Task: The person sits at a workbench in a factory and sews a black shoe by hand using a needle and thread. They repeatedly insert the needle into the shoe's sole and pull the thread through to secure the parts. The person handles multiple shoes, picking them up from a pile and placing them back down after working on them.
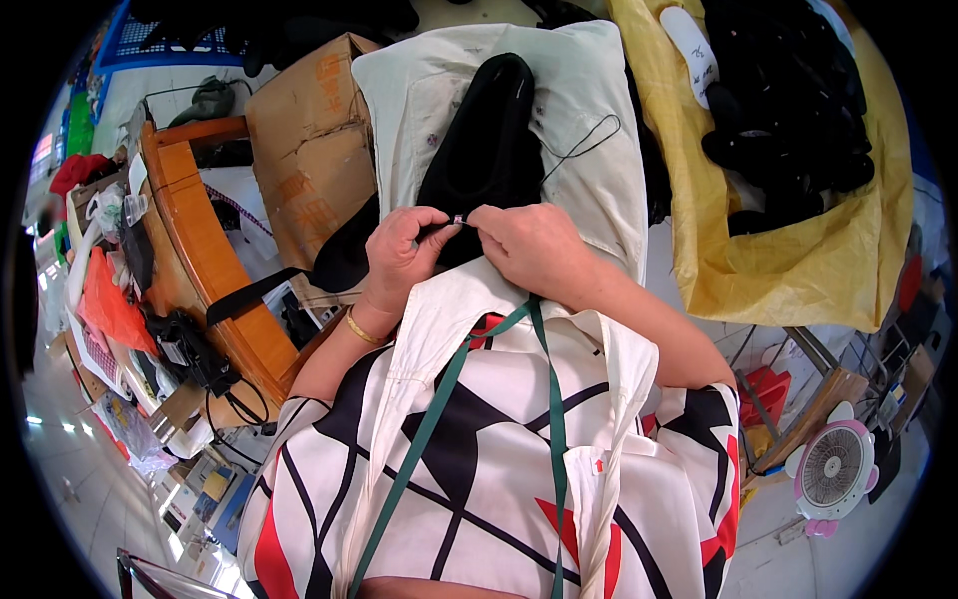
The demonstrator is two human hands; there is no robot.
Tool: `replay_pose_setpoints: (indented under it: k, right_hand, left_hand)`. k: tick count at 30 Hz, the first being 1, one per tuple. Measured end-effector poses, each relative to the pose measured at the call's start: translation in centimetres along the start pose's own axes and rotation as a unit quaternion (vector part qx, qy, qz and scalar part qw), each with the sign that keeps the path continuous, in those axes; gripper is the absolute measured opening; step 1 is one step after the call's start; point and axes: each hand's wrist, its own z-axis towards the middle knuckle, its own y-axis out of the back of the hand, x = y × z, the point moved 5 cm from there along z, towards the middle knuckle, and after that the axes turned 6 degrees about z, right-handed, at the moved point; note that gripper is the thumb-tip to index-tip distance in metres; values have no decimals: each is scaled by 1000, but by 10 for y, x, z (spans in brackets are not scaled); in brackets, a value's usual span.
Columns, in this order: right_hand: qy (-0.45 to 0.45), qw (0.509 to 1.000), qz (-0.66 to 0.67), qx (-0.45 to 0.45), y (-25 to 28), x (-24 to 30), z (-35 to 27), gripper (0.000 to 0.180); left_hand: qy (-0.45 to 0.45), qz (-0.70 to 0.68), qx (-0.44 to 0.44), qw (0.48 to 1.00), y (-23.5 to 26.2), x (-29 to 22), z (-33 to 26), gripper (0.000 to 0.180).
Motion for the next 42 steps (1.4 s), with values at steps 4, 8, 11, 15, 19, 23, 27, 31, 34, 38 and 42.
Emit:
replay_pose_setpoints:
  k: [4, 8, 11, 15, 19, 23, 27, 31, 34, 38, 42]
  right_hand:
    - [3, 1000, -28, 13, -5, 3, 0, 9]
    - [5, 999, -45, 22, -12, 5, 2, 10]
    - [-17, 997, -58, 48, -16, 0, 5, 10]
    - [-10, 997, -57, 53, -17, -1, 6, 10]
    - [-16, 997, -51, 48, -18, -4, 3, 11]
    - [-25, 998, -44, 39, -21, -8, 1, 12]
    - [-29, 999, -23, 21, -20, -7, 0, 11]
    - [-84, 995, 57, -4, -20, -8, 5, 14]
    - [-81, 989, 117, -28, -20, -6, 14, 14]
    - [-82, 984, 157, -17, -17, -9, 19, 11]
    - [-72, 994, 83, 8, 0, -6, 27, 10]
  left_hand:
    - [-22, -2, -12, 1000, -1, 0, -1, 19]
    - [-26, -6, -24, 999, -2, 0, -3, 19]
    - [-38, -1, -33, 999, -3, -1, -4, 20]
    - [-74, 12, -43, 996, -2, -7, -2, 23]
    - [-76, 10, -43, 996, -1, -8, -4, 26]
    - [-28, 18, -64, 997, 3, -8, -5, 24]
    - [1, 12, -36, 999, 2, -3, -6, 21]
    - [-4, -10, -36, 999, -1, 3, -11, 22]
    - [-34, -26, -32, 999, -4, 0, -12, 26]
    - [-51, -22, -28, 998, -4, -1, -6, 28]
    - [-63, -12, -16, 998, -2, -3, -3, 29]
